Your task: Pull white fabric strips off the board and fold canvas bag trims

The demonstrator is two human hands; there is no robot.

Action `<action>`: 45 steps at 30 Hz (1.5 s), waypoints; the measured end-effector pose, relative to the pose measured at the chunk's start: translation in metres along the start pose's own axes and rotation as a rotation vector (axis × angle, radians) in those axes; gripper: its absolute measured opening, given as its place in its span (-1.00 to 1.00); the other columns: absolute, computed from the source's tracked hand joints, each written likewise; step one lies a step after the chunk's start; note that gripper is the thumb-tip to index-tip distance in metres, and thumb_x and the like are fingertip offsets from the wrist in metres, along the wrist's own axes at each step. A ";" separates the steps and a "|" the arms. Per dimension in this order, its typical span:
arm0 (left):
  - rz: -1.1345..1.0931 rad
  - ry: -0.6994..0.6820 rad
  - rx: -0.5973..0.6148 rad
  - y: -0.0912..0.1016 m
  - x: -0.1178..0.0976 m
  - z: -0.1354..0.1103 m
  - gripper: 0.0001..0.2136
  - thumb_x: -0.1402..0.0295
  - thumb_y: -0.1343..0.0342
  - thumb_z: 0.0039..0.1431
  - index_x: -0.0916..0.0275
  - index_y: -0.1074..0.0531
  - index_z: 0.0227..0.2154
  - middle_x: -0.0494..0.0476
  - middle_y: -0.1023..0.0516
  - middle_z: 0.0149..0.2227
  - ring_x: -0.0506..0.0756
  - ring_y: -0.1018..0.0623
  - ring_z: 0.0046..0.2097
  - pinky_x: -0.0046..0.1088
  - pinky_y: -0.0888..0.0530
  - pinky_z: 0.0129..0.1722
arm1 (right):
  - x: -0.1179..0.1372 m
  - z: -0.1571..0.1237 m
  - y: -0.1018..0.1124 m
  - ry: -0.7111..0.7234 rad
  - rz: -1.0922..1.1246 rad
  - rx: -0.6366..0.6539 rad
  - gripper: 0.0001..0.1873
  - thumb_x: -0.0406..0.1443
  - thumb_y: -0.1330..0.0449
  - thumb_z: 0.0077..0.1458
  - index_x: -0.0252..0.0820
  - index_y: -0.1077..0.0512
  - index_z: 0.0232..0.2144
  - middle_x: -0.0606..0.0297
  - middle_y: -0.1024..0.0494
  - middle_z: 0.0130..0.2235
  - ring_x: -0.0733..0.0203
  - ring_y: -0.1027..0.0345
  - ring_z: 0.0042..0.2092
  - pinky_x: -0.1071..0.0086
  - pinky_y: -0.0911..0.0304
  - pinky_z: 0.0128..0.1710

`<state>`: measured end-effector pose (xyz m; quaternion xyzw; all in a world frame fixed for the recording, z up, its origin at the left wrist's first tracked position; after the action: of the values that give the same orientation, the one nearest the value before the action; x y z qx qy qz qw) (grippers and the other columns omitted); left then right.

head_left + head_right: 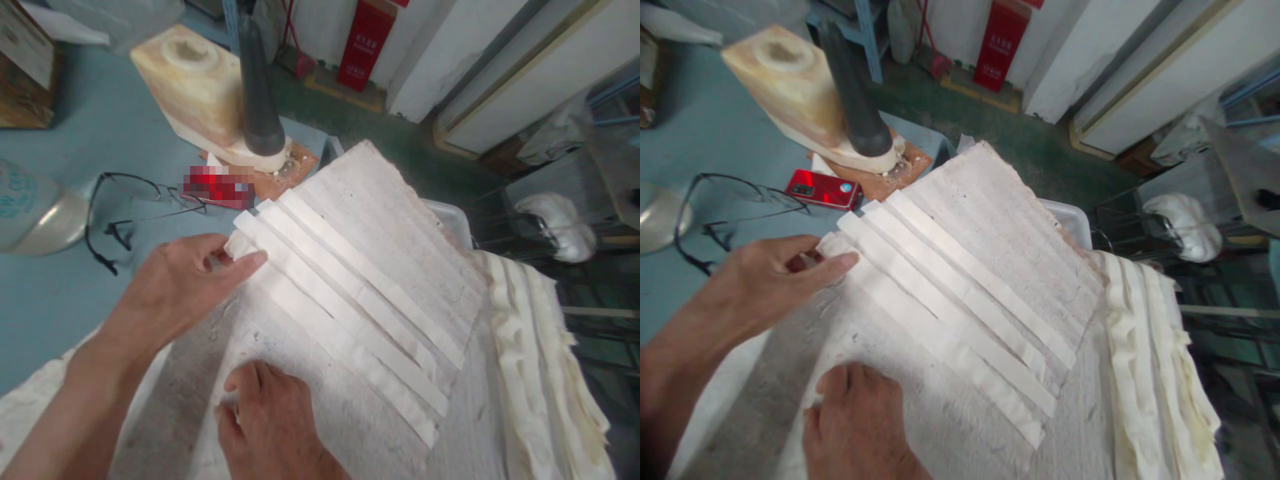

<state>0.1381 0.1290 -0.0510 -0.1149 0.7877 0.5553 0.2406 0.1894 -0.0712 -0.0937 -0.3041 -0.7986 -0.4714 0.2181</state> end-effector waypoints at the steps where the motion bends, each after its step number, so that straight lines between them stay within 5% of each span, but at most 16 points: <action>1: 0.073 -0.002 0.014 -0.004 -0.002 -0.004 -0.59 -0.21 -0.10 -0.01 0.03 -0.39 -0.50 0.06 -0.54 -0.48 0.21 -0.55 -0.41 -0.26 -0.37 -0.36 | 0.001 0.001 0.000 -0.008 -0.002 0.023 -0.80 -0.42 -0.30 0.15 -0.15 -0.56 -0.15 0.14 -0.76 -0.23 -0.18 -0.76 -0.18 -0.08 -0.75 -0.17; 9: 0.299 0.065 -0.083 -0.016 -0.013 -0.022 -0.76 -0.03 0.10 0.18 -0.01 -0.14 -0.37 0.22 -0.63 -0.16 0.38 -0.67 -0.09 -0.14 -0.42 -0.17 | 0.002 0.001 -0.001 -0.023 0.009 0.040 -0.83 -0.38 -0.31 0.23 -0.15 -0.54 -0.11 0.15 -0.76 -0.15 -0.15 -0.75 -0.10 -0.05 -0.72 -0.15; 22: 0.232 -0.115 -0.085 -0.023 -0.031 -0.030 -0.80 0.09 0.14 0.22 -0.01 0.00 -0.44 0.17 -0.48 -0.36 0.28 -0.48 -0.30 -0.18 -0.22 -0.28 | 0.004 0.000 0.000 -0.028 -0.112 -0.032 -0.87 -0.38 -0.34 0.22 -0.16 -0.48 -0.18 0.15 -0.74 -0.21 -0.05 -0.71 -0.21 0.15 -0.65 -0.30; 31: 0.014 -0.196 -0.049 -0.020 -0.029 -0.027 -0.78 0.07 0.07 0.23 -0.02 -0.10 -0.45 0.07 -0.35 -0.39 0.22 -0.41 -0.34 -0.21 -0.29 -0.25 | 0.009 0.000 0.003 -0.008 -0.114 -0.003 -0.89 -0.37 -0.34 0.27 -0.18 -0.50 -0.16 0.16 -0.73 -0.20 -0.07 -0.72 -0.17 0.11 -0.68 -0.29; 35: 0.031 -0.195 -0.138 -0.019 -0.025 -0.033 -0.78 0.06 0.08 0.23 -0.03 -0.08 -0.45 0.03 -0.31 -0.45 0.23 -0.36 -0.36 -0.20 -0.26 -0.26 | 0.009 -0.001 0.005 -0.002 -0.105 -0.012 -0.91 -0.38 -0.32 0.29 -0.18 -0.49 -0.17 0.17 -0.73 -0.20 -0.05 -0.72 -0.18 0.11 -0.68 -0.28; 45: -0.159 -0.108 -0.116 -0.020 -0.014 -0.035 -0.72 0.00 -0.05 0.17 0.03 -0.31 -0.50 -0.04 -0.43 -0.53 0.13 -0.42 -0.47 -0.29 -0.33 -0.37 | 0.010 -0.002 0.001 0.037 -0.141 -0.059 -0.85 -0.33 -0.37 0.27 -0.16 -0.46 -0.17 0.19 -0.69 -0.25 -0.03 -0.69 -0.22 0.13 -0.62 -0.34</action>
<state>0.1508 0.0881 -0.0512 -0.1606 0.7286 0.5847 0.3186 0.1828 -0.0696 -0.0860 -0.2443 -0.7996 -0.5146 0.1900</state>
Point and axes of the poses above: each hand's wrist, its own z-axis towards the middle knuckle, its own y-axis out of the back of the hand, x = y × z, the point moved 8 cm from there along z, towards the middle knuckle
